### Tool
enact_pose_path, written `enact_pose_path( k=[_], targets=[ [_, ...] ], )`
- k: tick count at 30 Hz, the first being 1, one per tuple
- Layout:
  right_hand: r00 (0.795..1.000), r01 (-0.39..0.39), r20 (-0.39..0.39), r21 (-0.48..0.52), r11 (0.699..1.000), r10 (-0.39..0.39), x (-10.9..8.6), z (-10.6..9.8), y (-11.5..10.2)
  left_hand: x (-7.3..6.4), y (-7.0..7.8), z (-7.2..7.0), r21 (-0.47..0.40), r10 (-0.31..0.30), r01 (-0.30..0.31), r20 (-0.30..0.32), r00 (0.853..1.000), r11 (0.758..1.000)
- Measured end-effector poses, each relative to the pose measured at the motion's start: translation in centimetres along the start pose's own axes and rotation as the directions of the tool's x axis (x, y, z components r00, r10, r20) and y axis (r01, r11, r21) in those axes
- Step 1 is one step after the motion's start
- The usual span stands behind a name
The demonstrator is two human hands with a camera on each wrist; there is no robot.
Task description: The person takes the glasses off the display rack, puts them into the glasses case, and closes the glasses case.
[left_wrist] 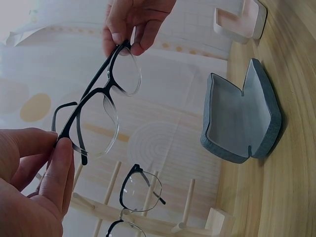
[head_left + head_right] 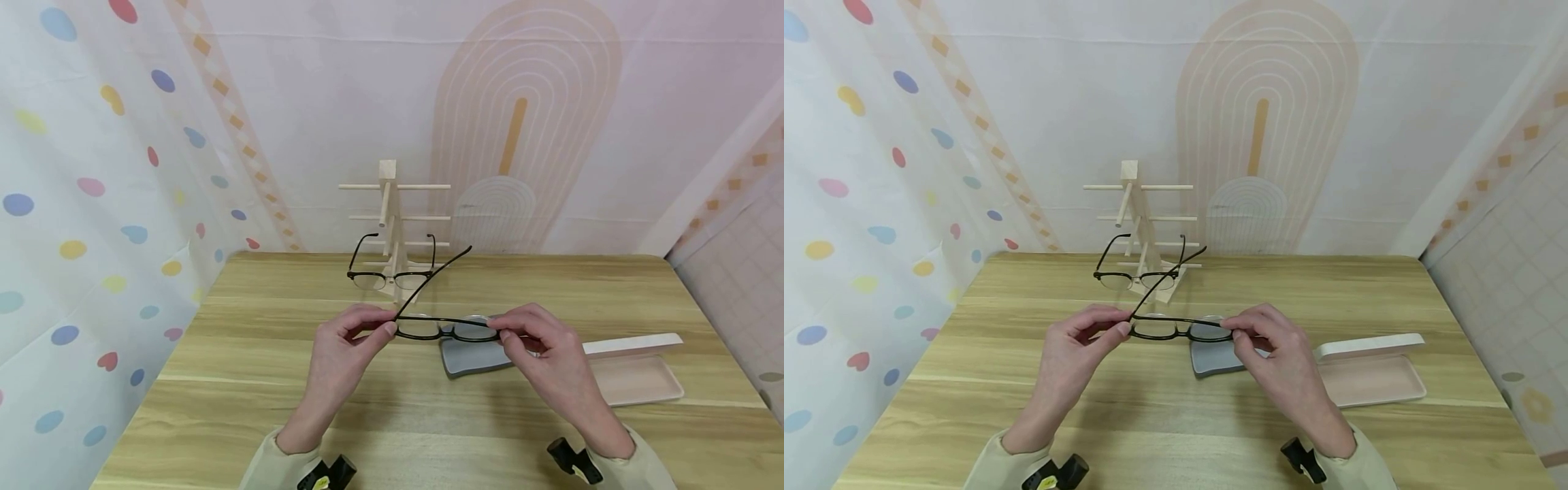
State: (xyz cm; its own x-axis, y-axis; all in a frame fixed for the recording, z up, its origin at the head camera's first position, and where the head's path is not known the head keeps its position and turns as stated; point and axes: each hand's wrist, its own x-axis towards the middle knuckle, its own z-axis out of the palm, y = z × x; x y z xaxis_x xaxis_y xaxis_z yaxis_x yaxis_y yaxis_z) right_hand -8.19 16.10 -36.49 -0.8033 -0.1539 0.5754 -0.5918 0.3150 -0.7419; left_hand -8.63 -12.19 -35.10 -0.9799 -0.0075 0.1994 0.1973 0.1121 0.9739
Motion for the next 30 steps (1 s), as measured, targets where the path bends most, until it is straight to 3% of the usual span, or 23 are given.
enact_pose_path(
  k=[18,30],
  targets=[
    [1.000,-0.007,0.000,-0.018,1.000,0.007,-0.02,-0.06,0.20,0.05,-0.09,0.07,0.060,-0.004,0.005,-0.011,1.000,0.998],
    [0.997,-0.078,0.004,-0.039,0.996,0.079,-0.03,0.00,0.31,-0.02,-0.10,0.07,0.065,-0.002,0.003,-0.007,1.000,0.998]
  ],
)
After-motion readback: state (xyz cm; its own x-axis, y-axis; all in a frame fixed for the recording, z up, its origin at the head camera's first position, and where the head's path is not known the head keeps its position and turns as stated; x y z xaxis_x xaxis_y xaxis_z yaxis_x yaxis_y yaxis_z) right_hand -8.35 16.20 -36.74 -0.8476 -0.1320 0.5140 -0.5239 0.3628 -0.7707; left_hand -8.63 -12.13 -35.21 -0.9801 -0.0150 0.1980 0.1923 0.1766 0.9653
